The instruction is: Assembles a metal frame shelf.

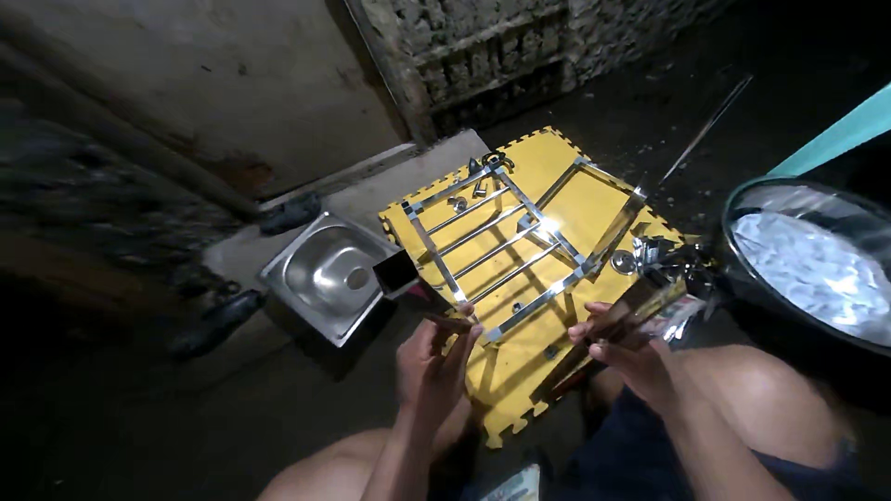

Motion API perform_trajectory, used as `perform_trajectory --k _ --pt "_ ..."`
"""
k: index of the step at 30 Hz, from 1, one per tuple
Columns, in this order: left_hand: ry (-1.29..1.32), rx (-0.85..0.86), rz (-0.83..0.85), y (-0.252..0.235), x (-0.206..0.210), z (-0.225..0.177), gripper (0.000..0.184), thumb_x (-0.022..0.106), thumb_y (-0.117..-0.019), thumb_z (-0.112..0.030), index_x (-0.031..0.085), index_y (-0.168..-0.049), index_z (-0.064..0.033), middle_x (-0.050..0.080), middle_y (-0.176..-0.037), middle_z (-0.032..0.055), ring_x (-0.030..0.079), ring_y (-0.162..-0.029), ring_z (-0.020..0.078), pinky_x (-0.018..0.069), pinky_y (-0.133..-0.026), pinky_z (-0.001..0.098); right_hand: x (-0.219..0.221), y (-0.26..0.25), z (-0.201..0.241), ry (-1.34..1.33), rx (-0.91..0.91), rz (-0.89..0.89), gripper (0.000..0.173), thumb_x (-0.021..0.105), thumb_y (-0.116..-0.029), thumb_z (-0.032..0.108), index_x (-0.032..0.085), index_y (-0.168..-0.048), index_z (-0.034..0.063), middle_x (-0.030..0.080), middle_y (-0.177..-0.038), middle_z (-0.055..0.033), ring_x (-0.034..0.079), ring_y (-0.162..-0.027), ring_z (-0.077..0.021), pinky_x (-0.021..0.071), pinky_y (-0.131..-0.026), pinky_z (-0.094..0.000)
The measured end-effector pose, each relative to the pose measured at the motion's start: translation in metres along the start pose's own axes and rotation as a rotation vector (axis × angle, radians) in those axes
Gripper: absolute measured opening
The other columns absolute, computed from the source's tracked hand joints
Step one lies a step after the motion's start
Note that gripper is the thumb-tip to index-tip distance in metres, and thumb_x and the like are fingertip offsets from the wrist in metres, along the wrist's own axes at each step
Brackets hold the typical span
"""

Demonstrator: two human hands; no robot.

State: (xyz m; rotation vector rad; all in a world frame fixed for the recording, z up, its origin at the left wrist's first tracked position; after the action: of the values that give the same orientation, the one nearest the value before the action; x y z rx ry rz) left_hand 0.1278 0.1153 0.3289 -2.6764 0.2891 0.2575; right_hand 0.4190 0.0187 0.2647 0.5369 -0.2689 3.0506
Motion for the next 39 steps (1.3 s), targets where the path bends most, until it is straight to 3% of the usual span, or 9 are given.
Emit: perform_trajectory --k 6,13,17,20,22,26,30,33,39 --pt "0.081 0.068 -0.130 -0.017 -0.009 -0.059 0.030 0.080 -0.0850 -0.005 0.069 -0.113 -0.0045 0.076 -0.105 0.0062 0.075 -0.095 0.0215 0.0653 -0.084 0.0364 0.004 -0.002 0.007 0.142 -0.004 -0.091 0.039 0.074 -0.0917 0.008 0.062 -0.128 -0.0010 0.073 -0.119 -0.0161 0.072 -0.109 -0.0300 0.0612 -0.096 -0.0429" --pt "-0.063 0.123 -0.075 -0.018 -0.019 -0.051 0.035 0.079 -0.0893 -0.015 0.064 -0.120 -0.0057 0.074 -0.109 0.0003 0.074 -0.096 0.0152 0.0648 -0.087 0.0332 0.016 -0.016 0.016 0.219 -0.053 -0.081 0.036 0.074 -0.0935 0.012 0.063 -0.126 0.0000 0.073 -0.119 -0.0152 0.073 -0.108 -0.0301 0.0626 -0.095 -0.0425" --pt "-0.006 0.227 -0.183 -0.021 -0.030 -0.051 0.032 0.060 -0.1041 -0.036 0.061 -0.129 -0.0166 0.072 -0.114 -0.0070 0.071 -0.100 0.0102 0.0613 -0.089 0.0303 0.041 -0.057 0.073 0.329 -0.087 0.104 0.040 0.071 -0.0952 0.015 0.061 -0.132 0.0038 0.073 -0.120 -0.0109 0.073 -0.106 -0.0248 0.0640 -0.088 -0.0411" --pt "0.036 0.072 -0.029 -0.061 -0.047 -0.053 0.025 0.054 -0.1062 -0.033 0.068 -0.115 -0.0143 0.073 -0.101 -0.0009 0.072 -0.091 0.0144 0.0629 -0.082 0.0345 0.072 -0.106 0.123 0.463 -0.113 0.210 0.037 0.072 -0.0955 0.017 0.065 -0.131 0.0130 0.075 -0.111 -0.0053 0.074 -0.096 -0.0189 0.0639 -0.084 -0.0384" --pt "0.025 -0.039 0.175 -0.097 -0.049 -0.056 0.030 0.064 -0.0979 -0.023 0.067 -0.123 -0.0066 0.074 -0.111 0.0082 0.073 -0.099 0.0216 0.0623 -0.088 0.0401 0.097 -0.146 0.145 0.479 -0.150 0.249 0.036 0.072 -0.0941 0.012 0.064 -0.129 0.0126 0.076 -0.104 -0.0053 0.074 -0.088 -0.0182 0.0646 -0.080 -0.0373" --pt "-0.024 -0.080 0.494 -0.143 -0.029 -0.057 0.056 0.082 -0.0867 -0.025 0.060 -0.136 -0.0085 0.071 -0.121 0.0024 0.069 -0.108 0.0143 0.0593 -0.094 0.0337 0.142 -0.205 0.156 0.360 -0.150 0.355 0.041 0.070 -0.0935 0.002 0.062 -0.133 0.0070 0.075 -0.109 -0.0113 0.074 -0.097 -0.0234 0.0634 -0.088 -0.0419" --pt "0.013 -0.066 0.266 -0.152 -0.014 -0.038 0.028 0.076 -0.0901 -0.010 0.067 -0.115 -0.0038 0.073 -0.095 0.0006 0.071 -0.086 0.0092 0.0615 -0.081 0.0292 0.149 -0.221 0.143 0.427 -0.165 0.303 0.047 0.072 -0.0955 0.016 0.060 -0.141 0.0095 0.071 -0.125 -0.0059 0.070 -0.111 -0.0159 0.0599 -0.096 -0.0353" --pt "-0.155 -0.058 0.048 -0.170 -0.037 -0.026 0.025 0.073 -0.0949 -0.021 0.070 -0.116 -0.0092 0.075 -0.103 -0.0023 0.072 -0.092 0.0074 0.0617 -0.084 0.0294 0.123 -0.202 0.127 0.411 -0.230 0.210 0.051 0.072 -0.0955 0.018 0.057 -0.141 0.0026 0.064 -0.140 -0.0095 0.066 -0.124 -0.0214 0.0580 -0.103 -0.0375" --pt "-0.499 -0.157 -0.315 -0.237 -0.115 0.011 0.035 0.059 -0.1045 -0.033 0.065 -0.130 -0.0100 0.068 -0.124 0.0114 0.066 -0.114 0.0243 0.0525 -0.100 0.0511 0.049 -0.146 0.068 0.553 -0.150 0.120 0.035 0.070 -0.0955 0.014 0.066 -0.130 0.0069 0.071 -0.126 -0.0099 0.072 -0.110 -0.0271 0.0625 -0.095 -0.0429"
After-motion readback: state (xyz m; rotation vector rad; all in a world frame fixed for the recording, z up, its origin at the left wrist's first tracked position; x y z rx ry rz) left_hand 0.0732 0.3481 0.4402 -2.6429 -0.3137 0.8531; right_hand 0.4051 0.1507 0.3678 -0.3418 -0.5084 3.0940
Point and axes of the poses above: each hand's wrist, its own y-axis away from the middle knuckle, its own x-axis out of the palm, z = x × y, the point moved 1 cm from there along -y, towards the middle knuckle
